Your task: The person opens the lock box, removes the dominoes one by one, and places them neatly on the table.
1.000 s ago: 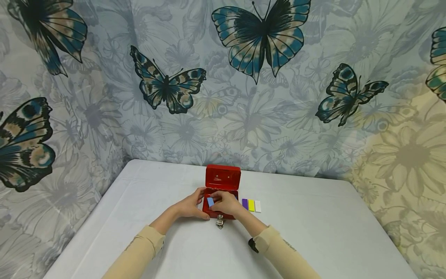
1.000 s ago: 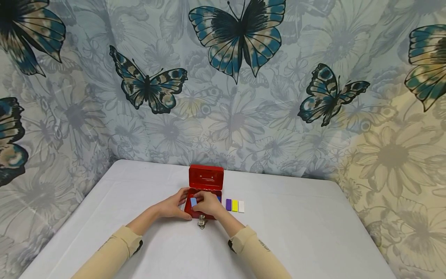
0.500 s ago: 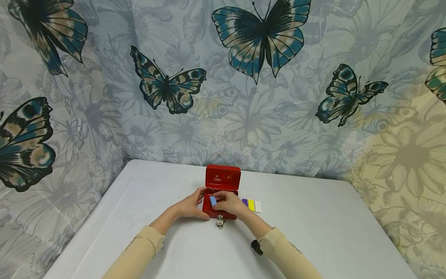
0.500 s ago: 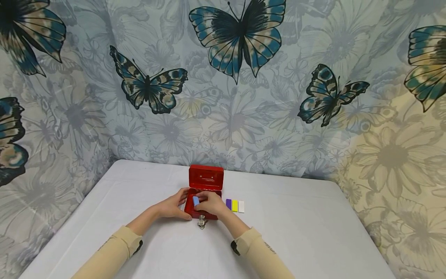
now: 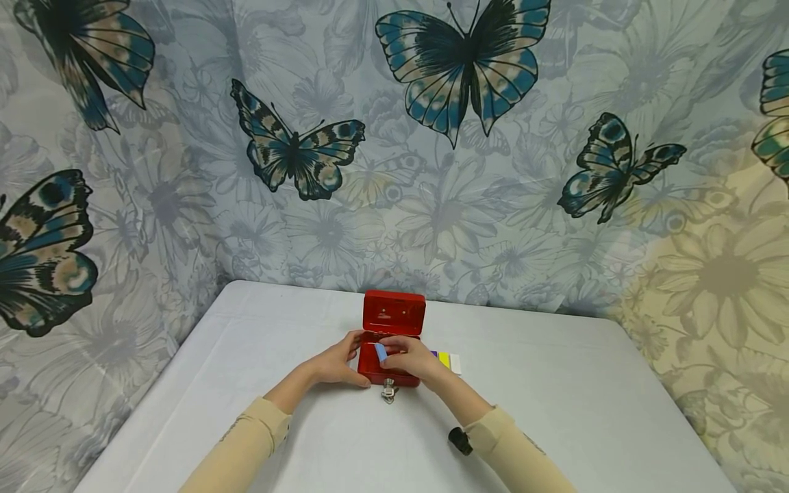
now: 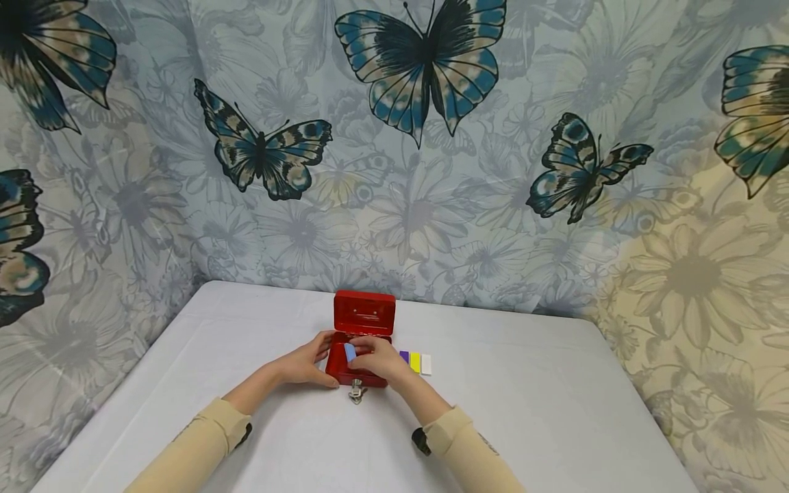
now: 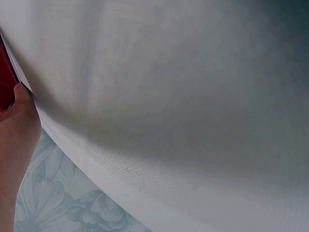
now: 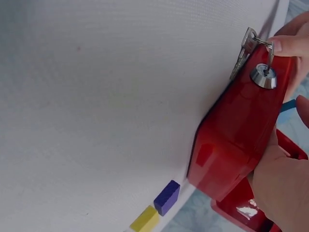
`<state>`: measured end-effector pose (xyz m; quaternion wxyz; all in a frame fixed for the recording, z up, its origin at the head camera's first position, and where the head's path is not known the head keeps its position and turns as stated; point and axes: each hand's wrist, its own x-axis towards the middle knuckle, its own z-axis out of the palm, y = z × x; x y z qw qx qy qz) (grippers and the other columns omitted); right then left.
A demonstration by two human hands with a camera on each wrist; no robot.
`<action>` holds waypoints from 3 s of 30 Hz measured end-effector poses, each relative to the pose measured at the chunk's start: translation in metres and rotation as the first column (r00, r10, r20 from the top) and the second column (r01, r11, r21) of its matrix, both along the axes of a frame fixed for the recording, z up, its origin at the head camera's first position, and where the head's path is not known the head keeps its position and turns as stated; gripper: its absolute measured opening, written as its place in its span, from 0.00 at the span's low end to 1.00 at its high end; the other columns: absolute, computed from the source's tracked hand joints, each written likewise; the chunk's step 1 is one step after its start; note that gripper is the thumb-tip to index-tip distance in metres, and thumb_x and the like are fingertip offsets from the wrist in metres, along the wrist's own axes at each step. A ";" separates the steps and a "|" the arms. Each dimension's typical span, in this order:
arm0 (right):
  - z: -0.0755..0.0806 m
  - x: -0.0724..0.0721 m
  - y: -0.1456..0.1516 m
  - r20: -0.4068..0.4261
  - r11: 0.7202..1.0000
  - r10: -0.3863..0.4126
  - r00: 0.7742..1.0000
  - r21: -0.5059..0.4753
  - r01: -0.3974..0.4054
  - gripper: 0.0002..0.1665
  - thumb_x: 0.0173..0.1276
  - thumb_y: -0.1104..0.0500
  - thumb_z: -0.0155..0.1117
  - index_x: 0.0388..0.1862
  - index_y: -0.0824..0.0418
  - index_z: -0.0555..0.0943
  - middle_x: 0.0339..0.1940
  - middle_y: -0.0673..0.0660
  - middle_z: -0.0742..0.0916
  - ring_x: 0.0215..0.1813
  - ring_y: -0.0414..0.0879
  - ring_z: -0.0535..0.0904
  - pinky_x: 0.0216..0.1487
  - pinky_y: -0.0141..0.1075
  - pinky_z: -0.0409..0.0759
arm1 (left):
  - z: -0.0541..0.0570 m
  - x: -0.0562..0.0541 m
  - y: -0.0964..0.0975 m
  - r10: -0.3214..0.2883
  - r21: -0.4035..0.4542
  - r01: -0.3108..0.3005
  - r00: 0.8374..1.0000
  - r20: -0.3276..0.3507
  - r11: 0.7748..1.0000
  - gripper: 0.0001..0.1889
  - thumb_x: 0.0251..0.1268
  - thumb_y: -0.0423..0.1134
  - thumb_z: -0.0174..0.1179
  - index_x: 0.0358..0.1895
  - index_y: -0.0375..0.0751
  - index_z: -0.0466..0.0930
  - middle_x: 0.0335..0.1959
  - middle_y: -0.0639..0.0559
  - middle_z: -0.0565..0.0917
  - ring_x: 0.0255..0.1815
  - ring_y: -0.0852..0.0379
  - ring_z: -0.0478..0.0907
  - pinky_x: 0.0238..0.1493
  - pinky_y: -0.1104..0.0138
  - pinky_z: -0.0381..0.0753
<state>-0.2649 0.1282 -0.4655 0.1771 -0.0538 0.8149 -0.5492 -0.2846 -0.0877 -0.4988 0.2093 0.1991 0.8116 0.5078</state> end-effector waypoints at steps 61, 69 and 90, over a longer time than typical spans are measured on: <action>0.004 0.014 0.085 0.130 0.968 -0.159 0.979 -0.175 0.181 0.31 0.64 0.67 0.63 0.67 0.66 0.71 0.60 0.64 0.77 0.51 0.48 0.78 0.56 0.42 0.81 | -0.002 0.000 0.000 0.012 0.016 -0.011 1.000 -0.007 1.000 0.53 0.48 0.35 0.76 0.74 0.34 0.48 0.74 0.39 0.58 0.73 0.39 0.57 0.72 0.51 0.60; -0.002 0.016 0.104 0.138 0.962 -0.177 0.974 -0.186 0.201 0.32 0.63 0.67 0.63 0.68 0.68 0.69 0.61 0.65 0.75 0.48 0.45 0.80 0.54 0.37 0.82 | 0.000 -0.001 0.000 0.006 -0.006 -0.006 1.000 -0.002 1.000 0.53 0.49 0.36 0.76 0.75 0.37 0.47 0.74 0.40 0.57 0.74 0.42 0.56 0.72 0.53 0.60; -0.011 0.018 0.137 0.096 0.962 -0.253 0.963 -0.079 0.261 0.35 0.62 0.65 0.67 0.68 0.69 0.69 0.61 0.64 0.76 0.52 0.44 0.76 0.51 0.31 0.80 | 0.000 0.000 0.000 0.006 0.008 -0.006 1.000 0.007 1.000 0.54 0.48 0.36 0.76 0.75 0.36 0.47 0.75 0.39 0.57 0.74 0.40 0.56 0.72 0.52 0.60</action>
